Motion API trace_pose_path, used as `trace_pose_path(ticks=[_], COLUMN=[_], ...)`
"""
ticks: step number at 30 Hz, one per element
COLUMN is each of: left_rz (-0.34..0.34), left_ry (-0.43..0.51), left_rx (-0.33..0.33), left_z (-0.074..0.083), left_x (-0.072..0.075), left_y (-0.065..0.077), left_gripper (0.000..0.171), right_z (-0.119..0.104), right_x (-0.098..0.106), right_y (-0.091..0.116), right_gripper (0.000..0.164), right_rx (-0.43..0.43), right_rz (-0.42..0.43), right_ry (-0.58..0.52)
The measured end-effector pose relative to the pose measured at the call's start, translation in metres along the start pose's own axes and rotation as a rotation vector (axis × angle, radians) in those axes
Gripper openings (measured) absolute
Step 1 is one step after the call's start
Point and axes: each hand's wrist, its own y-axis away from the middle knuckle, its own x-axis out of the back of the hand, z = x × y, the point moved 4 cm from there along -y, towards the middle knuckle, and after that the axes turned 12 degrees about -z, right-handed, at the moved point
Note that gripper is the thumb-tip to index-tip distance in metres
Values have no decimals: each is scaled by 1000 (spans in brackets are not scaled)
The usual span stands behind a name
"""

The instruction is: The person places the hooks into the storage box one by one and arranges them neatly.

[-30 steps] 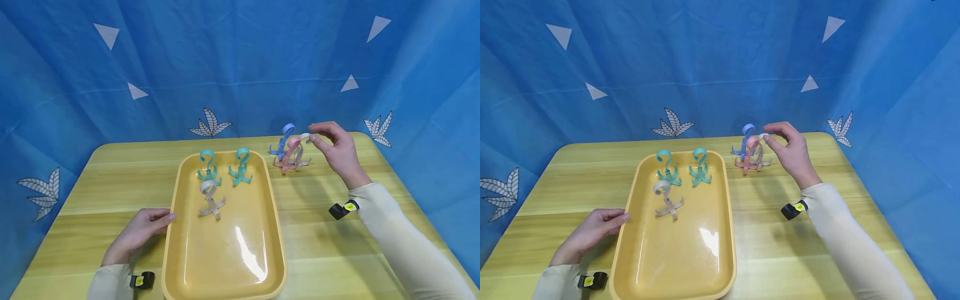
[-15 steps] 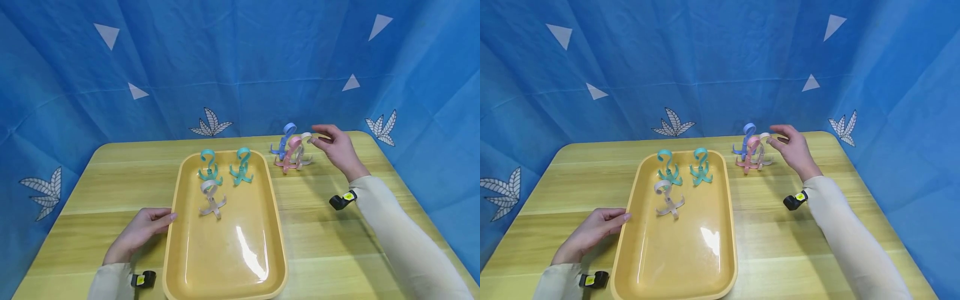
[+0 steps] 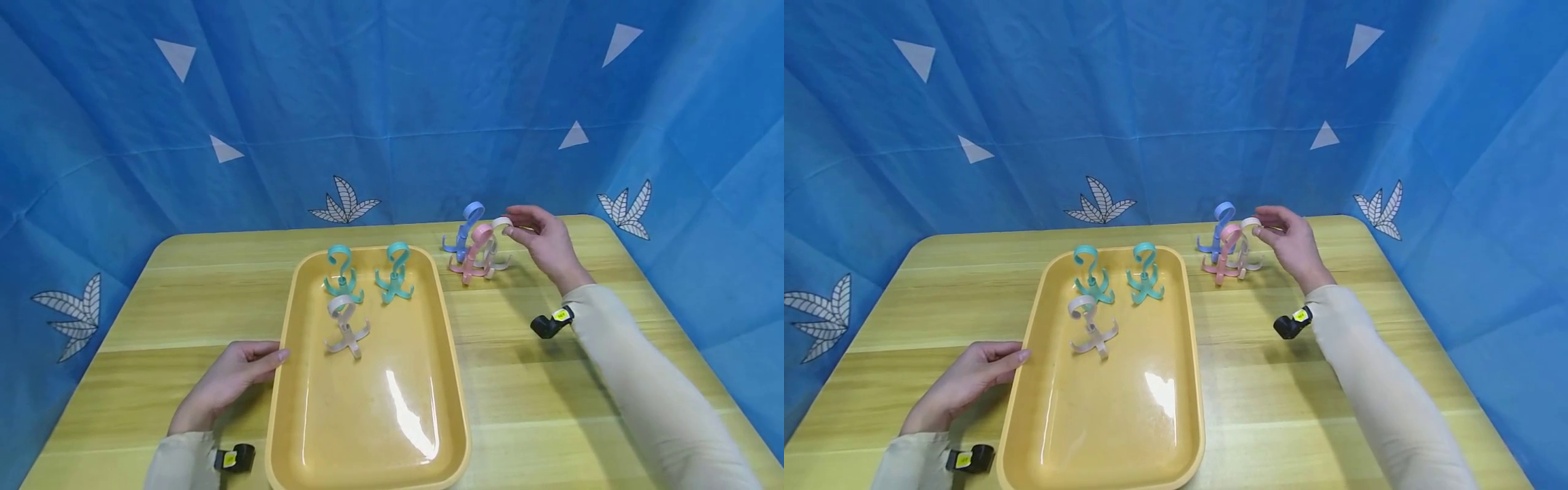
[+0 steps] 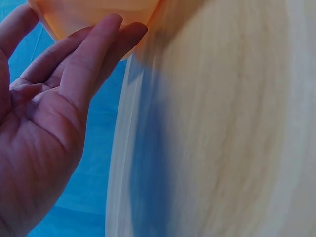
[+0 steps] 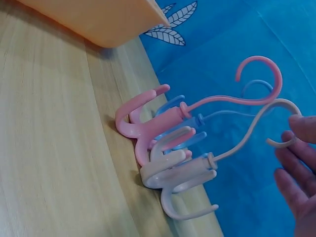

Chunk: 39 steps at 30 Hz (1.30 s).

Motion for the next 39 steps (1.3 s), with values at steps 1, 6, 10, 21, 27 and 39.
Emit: trace_pose_path(ticks=[1,6,10,21,27,39], left_rz=[-1,-9,-20,-33,-49,-29], left_ry=[5,10,3,25,32,32], left_rx=[1,-3,-11,-13,-30,-8], left_z=[-1,-2,-2,-2,-2,-3], left_x=[0,0,0,0,0,0], left_y=[0,-1,-2,-1,0,0], left_gripper=[46,49,50,50,51,50], right_z=[1,1,1,-1,-2,-3], right_x=[0,2,4,17,25,42], right_y=[0,0,1,-1,2,21], right_gripper=[38,31,30,30,33,37], right_rx=[4,0,-7,13,-1,-34], right_rz=[15,59,64,97,106,156], right_ry=[-2,10,23,13,32,30])
